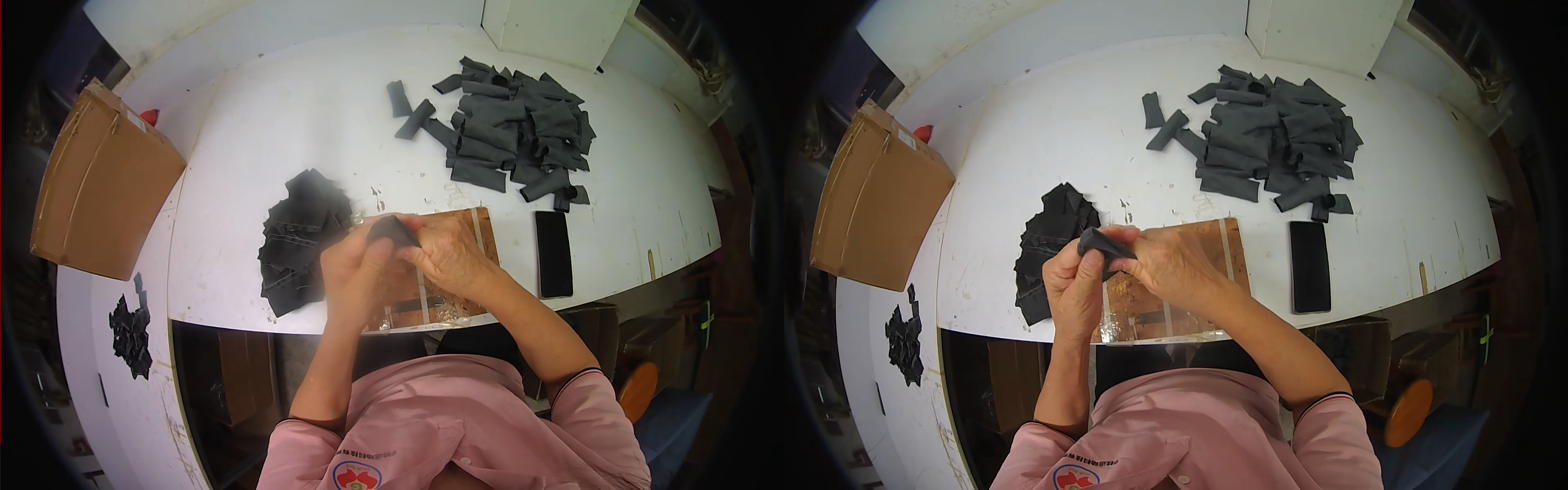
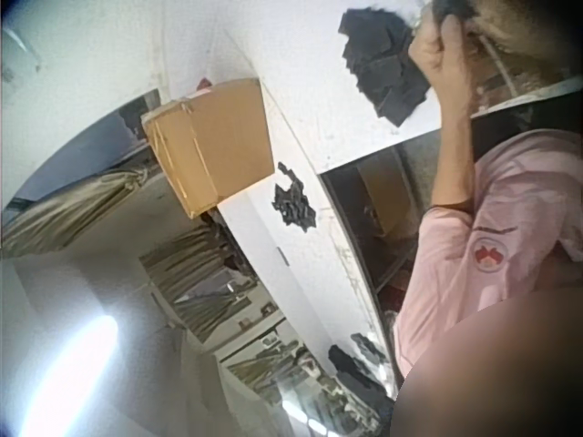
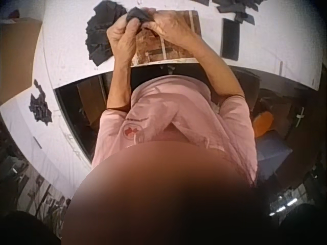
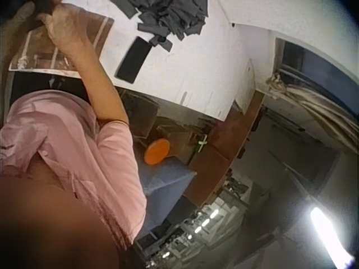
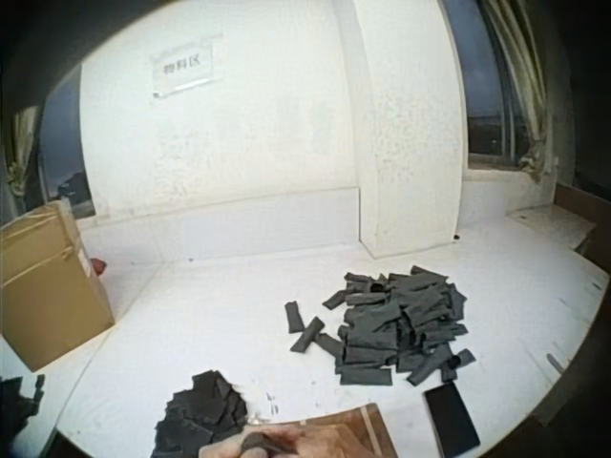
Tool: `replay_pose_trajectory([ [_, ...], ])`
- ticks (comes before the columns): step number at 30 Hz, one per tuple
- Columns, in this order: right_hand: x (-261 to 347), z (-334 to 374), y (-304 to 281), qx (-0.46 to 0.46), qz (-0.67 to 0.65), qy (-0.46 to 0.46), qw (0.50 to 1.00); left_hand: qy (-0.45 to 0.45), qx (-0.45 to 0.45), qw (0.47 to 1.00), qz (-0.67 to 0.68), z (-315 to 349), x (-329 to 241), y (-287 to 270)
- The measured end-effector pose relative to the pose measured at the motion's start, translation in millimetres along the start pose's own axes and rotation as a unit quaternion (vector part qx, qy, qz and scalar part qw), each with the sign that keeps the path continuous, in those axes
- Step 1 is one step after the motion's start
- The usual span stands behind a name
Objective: Manually wrapping or assembling black rubber or foam components on a workbench.
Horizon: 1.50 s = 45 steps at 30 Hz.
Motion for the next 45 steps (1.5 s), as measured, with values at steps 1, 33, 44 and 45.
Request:
replay_pose_trajectory([
  [1,0.4,-0.5,-2.4,0.000,0.000,-0.002,1.000,-0.039,-0.040,0.998,0.027,3.1,2.4,0.1],
  [33,-14.7,13.4,12.7,0.087,-0.075,0.051,0.992,0.007,-0.044,0.996,0.077,-4.8,-11.3,10.3],
  [44,21.0,-9.2,-12.9,0.072,0.055,0.001,0.996,0.104,-0.111,0.970,0.191,-7.4,-40.3,-21.5],
  [45,19.4,-8.2,-7.7,0.083,0.058,-0.003,0.995,0.104,-0.111,0.970,0.191,-6.8,-37.1,-25.3],
])
Point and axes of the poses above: each hand's wrist, its own z-axis away from the middle knuckle, its own y-axis out of the palm, x = y × z, the point moved 9 cm from there along -z, towards the middle knuckle, and after that the axes turned 6 degrees about y, right-handed, at the moved point
